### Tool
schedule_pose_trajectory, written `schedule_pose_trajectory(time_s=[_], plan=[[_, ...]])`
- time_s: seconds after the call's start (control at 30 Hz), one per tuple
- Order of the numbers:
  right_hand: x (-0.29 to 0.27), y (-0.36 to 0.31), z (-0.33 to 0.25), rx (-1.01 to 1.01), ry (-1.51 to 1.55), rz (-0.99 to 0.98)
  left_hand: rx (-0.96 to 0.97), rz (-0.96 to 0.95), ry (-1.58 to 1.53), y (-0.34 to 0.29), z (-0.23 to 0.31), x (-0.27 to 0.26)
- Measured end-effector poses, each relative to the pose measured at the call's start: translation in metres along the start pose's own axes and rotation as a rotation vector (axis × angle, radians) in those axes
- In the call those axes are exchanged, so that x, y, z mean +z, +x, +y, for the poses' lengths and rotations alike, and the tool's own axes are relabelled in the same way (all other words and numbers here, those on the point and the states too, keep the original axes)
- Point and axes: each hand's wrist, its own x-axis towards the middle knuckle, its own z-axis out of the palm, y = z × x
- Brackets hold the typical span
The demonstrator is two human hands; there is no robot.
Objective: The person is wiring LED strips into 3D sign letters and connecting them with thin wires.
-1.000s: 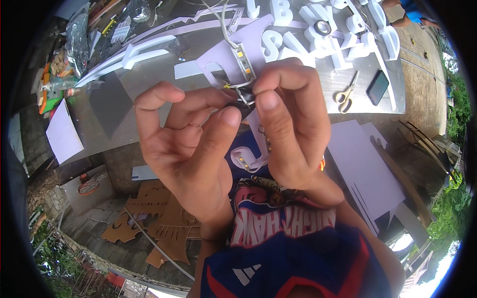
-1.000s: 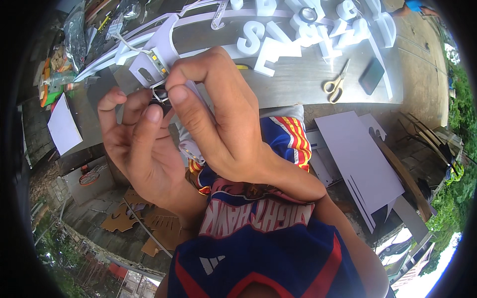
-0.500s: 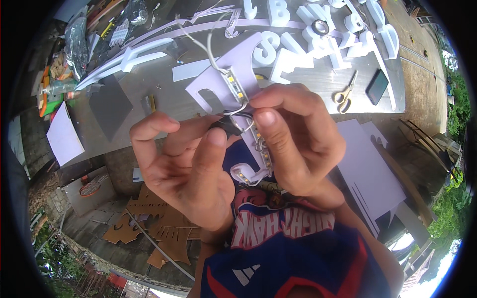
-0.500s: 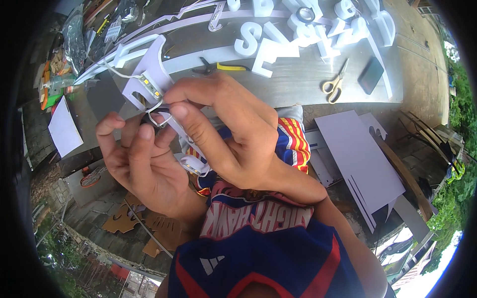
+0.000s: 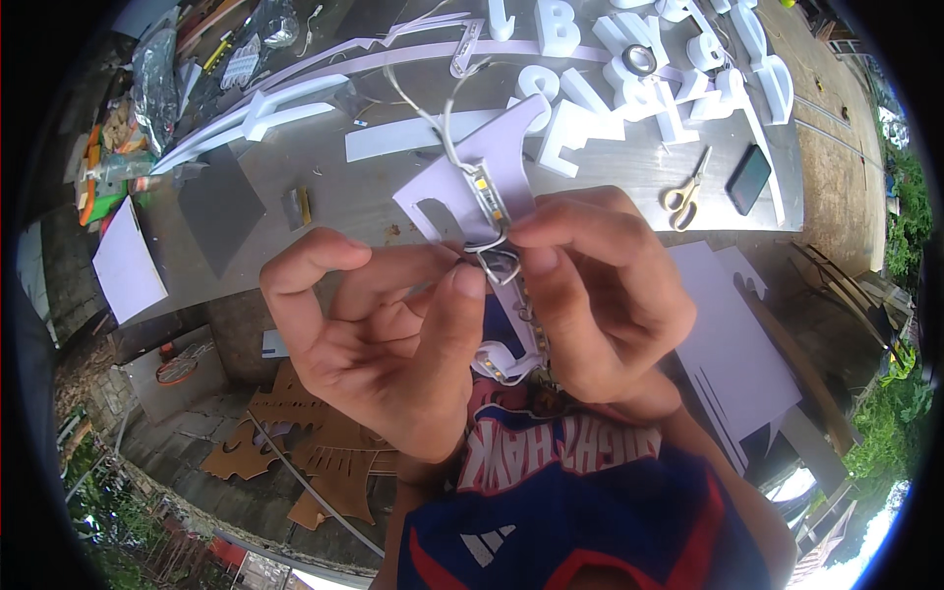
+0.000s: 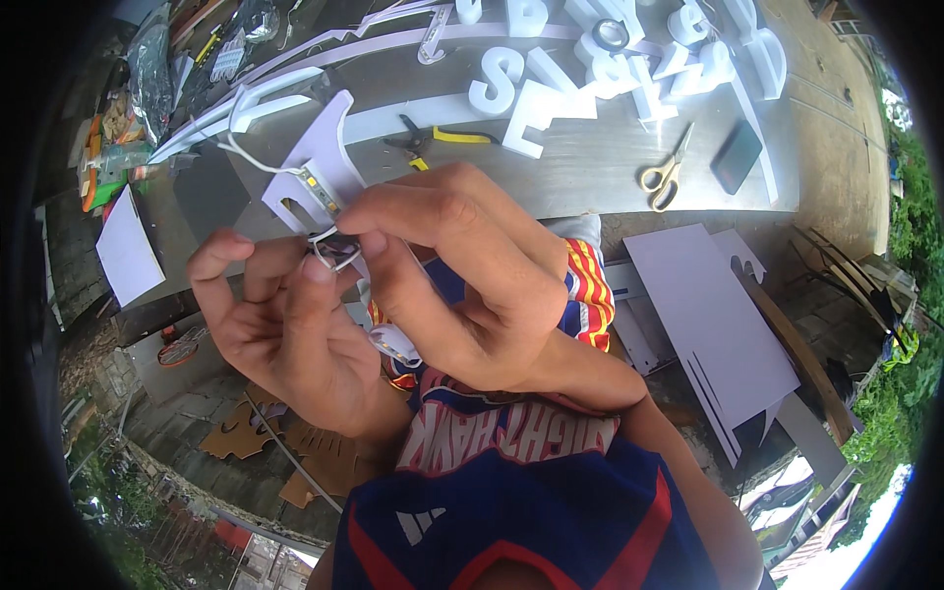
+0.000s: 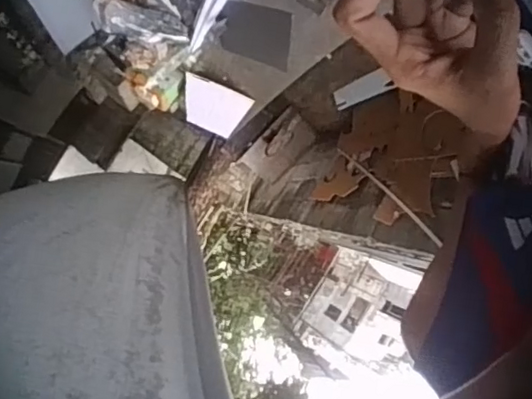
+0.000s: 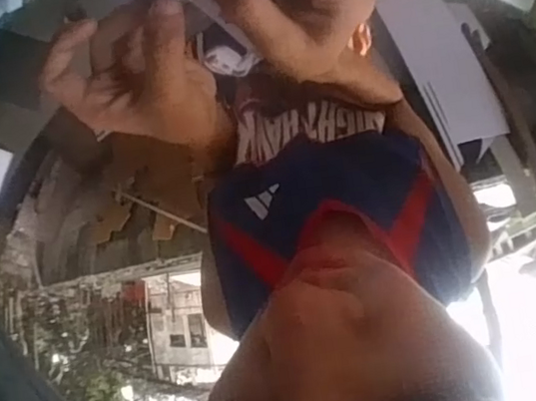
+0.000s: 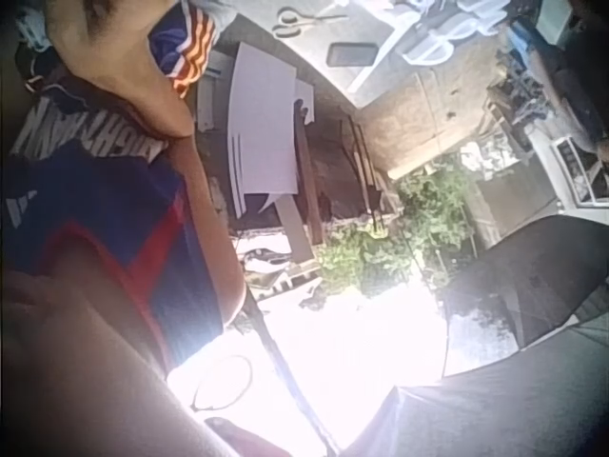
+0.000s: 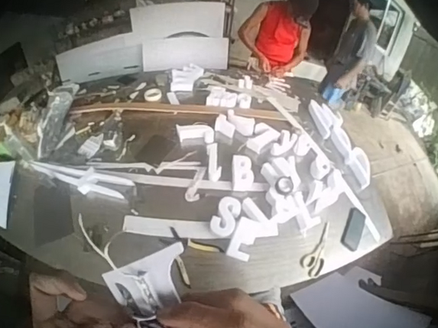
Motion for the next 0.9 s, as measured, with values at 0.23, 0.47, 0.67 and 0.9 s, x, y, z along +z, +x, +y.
schedule_pose_trajectory(time_s=[0.23, 0.47, 0.67, 0.9], plan=[[0.003, 0.001, 0.005, -0.263, -0.249, 0.000, -0.082, 0.033, -0.115, 0.000, 0.003, 0.001], [-0.010, 0.005, 0.008, -0.421, -0.327, -0.021, -0.125, 0.020, -0.135, -0.003, 0.005, 0.001], [-0.024, 0.017, -0.009, -0.257, -0.308, -0.327, -0.038, -0.052, -0.109, -0.002, 0.004, -0.003], [-0.030, 0.021, -0.009, -0.222, -0.261, -0.389, 0.042, -0.003, 0.021, -0.005, 0.005, 0.003]])
